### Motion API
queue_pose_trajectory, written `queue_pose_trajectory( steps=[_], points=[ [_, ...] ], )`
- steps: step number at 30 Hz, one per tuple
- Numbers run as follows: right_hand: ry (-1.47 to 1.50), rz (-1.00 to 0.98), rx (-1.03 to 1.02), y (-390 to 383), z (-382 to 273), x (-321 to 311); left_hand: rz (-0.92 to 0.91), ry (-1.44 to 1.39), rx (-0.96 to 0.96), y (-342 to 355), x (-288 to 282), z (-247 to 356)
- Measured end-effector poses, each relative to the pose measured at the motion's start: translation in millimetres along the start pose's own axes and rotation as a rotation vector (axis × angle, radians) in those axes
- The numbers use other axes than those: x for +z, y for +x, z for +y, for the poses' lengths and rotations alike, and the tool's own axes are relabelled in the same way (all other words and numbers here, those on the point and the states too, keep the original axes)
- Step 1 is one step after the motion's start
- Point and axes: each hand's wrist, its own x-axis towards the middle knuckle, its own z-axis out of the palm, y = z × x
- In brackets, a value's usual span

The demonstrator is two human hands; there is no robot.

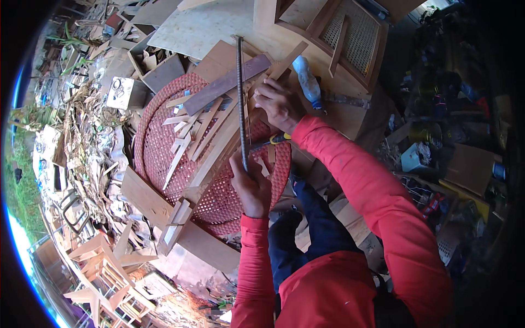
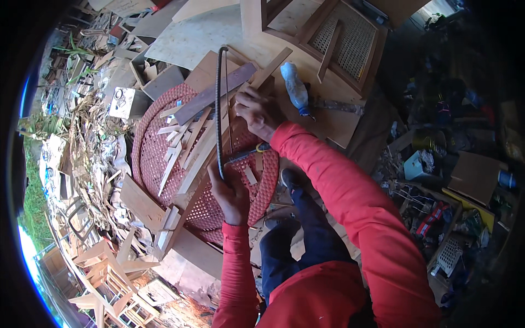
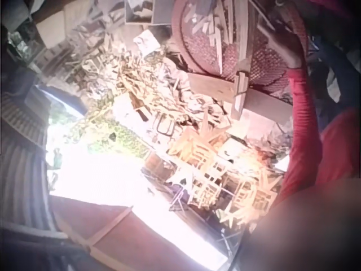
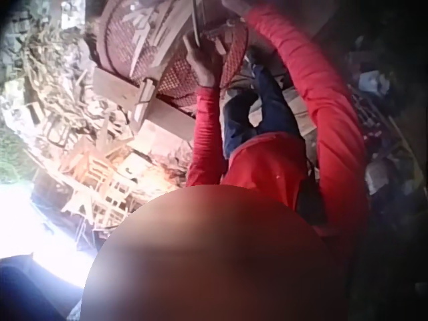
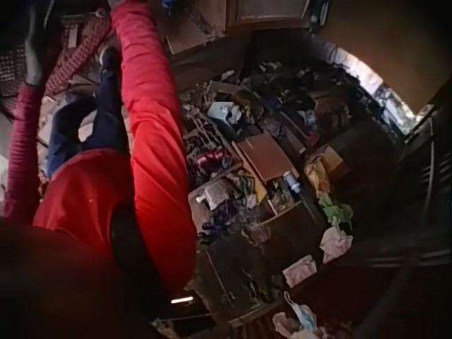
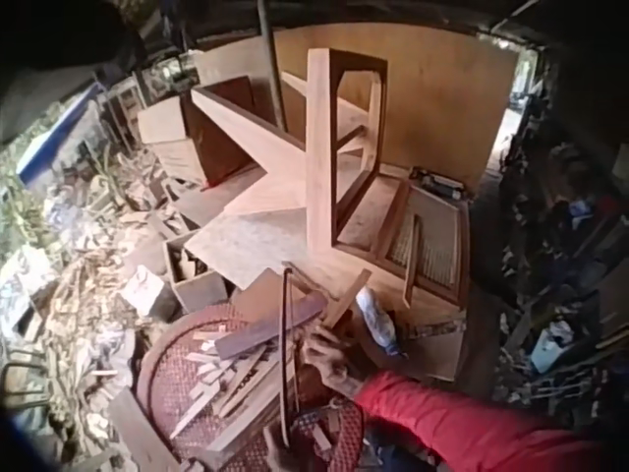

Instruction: Measuring and marking wooden slats to fit into a chair frame and then filing down a piece of wood.

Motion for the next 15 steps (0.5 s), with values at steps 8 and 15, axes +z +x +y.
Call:
queue_pose_trajectory(
  steps=[8, 15],
  points=[
    [0.012, 0.001, 0.013, -1.0, -3.4, 2.5, 0.053, -0.133, -0.066, -47.2, -15.7, -8.6],
    [0.050, -0.025, 0.031, -0.9, 0.3, 2.2, 0.033, -0.108, -0.017, -31.3, -3.4, -11.1]
  ],
)
